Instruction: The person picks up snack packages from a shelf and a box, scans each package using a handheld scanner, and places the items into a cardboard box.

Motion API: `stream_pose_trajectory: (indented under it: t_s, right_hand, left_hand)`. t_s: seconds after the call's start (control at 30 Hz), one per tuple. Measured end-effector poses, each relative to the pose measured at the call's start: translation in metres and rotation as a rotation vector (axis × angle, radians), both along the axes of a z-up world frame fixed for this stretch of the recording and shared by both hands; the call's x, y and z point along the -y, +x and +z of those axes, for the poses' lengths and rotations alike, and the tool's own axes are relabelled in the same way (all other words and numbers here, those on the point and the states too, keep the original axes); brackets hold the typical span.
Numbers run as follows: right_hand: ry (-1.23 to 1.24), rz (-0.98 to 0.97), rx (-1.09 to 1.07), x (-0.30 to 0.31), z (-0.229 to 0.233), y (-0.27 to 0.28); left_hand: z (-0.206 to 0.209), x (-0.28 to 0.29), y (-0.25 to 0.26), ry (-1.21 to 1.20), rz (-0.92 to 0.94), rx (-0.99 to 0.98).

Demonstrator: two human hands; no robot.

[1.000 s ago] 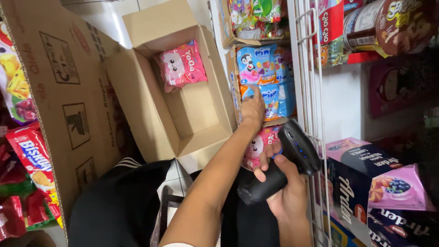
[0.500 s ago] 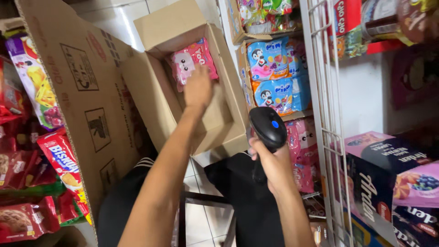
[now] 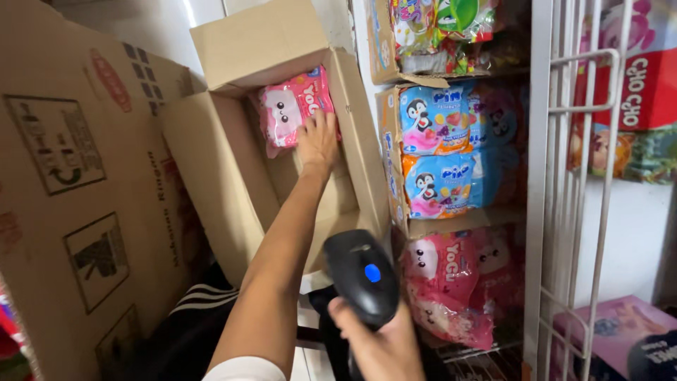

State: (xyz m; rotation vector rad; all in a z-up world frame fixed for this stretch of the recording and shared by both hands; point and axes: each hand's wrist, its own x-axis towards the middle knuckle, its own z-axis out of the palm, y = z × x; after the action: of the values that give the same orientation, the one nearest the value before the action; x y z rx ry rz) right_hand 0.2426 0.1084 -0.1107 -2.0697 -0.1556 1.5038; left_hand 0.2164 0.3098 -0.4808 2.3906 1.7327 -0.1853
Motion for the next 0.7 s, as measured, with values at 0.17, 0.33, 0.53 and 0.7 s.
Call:
stream_pose_trajectory:
  t_s: [0.17,0.33,0.53,0.7]
  right_hand:
    - [0.134,0.075,-0.103,-0.003,-0.003,0.001]
    - [0.113,-0.053,-0.118,-0.008,-0.004,0.002]
    - [0.262,-0.189,-0.177,-0.022,0.005,0.018]
    - [0.295,-0.277,-0.089,0.002,0.015,0.027]
  left_hand:
    - [-0.017,-0.006,-0.027,0.060,0.018,0.041]
    - [0.065,-0.005,-0.068,0.053,0.071,0.224]
    - [0.157,0.022,-0.112,0.033,0.402,0.688]
    - [0.251,0.068,-0.124,0.056,0.397,1.030]
